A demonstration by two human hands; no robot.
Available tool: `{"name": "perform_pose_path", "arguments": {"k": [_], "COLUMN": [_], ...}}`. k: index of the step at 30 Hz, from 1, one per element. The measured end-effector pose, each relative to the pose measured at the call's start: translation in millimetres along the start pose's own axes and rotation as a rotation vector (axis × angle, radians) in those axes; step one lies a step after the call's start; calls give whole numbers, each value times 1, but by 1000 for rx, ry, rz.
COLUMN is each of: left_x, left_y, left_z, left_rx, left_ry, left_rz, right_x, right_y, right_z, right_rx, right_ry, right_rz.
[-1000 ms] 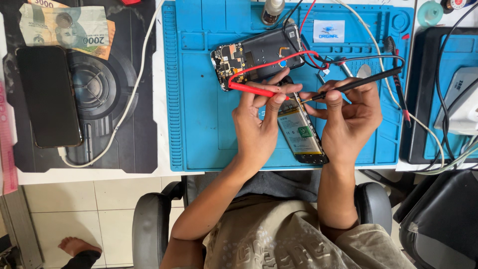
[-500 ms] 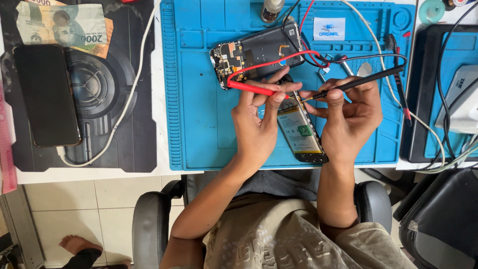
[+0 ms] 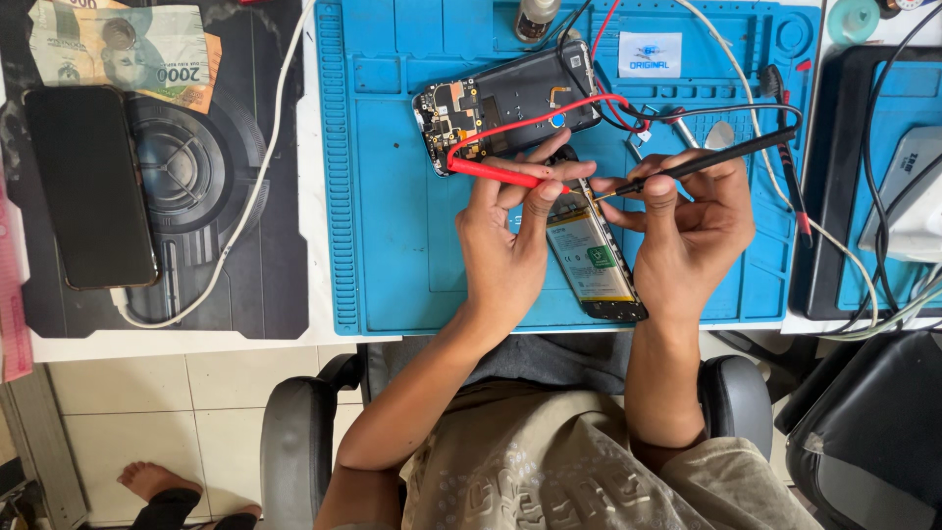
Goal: The person uses a soldering iron to work on the edge of a disassembled smartphone, then uses multimeter probes to test the battery terminals. The phone remains open on the workbench throughout.
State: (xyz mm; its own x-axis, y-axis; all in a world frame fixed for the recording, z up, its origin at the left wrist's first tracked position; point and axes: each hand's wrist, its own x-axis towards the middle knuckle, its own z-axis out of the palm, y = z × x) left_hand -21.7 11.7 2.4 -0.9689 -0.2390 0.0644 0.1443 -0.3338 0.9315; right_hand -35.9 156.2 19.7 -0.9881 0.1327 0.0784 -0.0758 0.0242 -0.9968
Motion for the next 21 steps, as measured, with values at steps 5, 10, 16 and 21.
{"name": "perform_pose_path", "arguments": {"k": [5, 10, 16, 21], "left_x": [0, -1, -2, -2], "left_y": [0, -2, -3, -3], "left_z": [0, 0, 0, -1], "left_rx": [-3, -13, -27, -18], "left_ry": [2, 5, 4, 1], "left_rz": [-3, -8, -12, -7], "right_x": [-1, -1, -2, -3], "right_y": [0, 0, 1, 1], "right_z": [0, 0, 0, 1], "right_rx": [-3, -4, 2, 6], "right_ry": [-1, -1, 3, 8], "right_rz": [0, -2, 2, 2]}}
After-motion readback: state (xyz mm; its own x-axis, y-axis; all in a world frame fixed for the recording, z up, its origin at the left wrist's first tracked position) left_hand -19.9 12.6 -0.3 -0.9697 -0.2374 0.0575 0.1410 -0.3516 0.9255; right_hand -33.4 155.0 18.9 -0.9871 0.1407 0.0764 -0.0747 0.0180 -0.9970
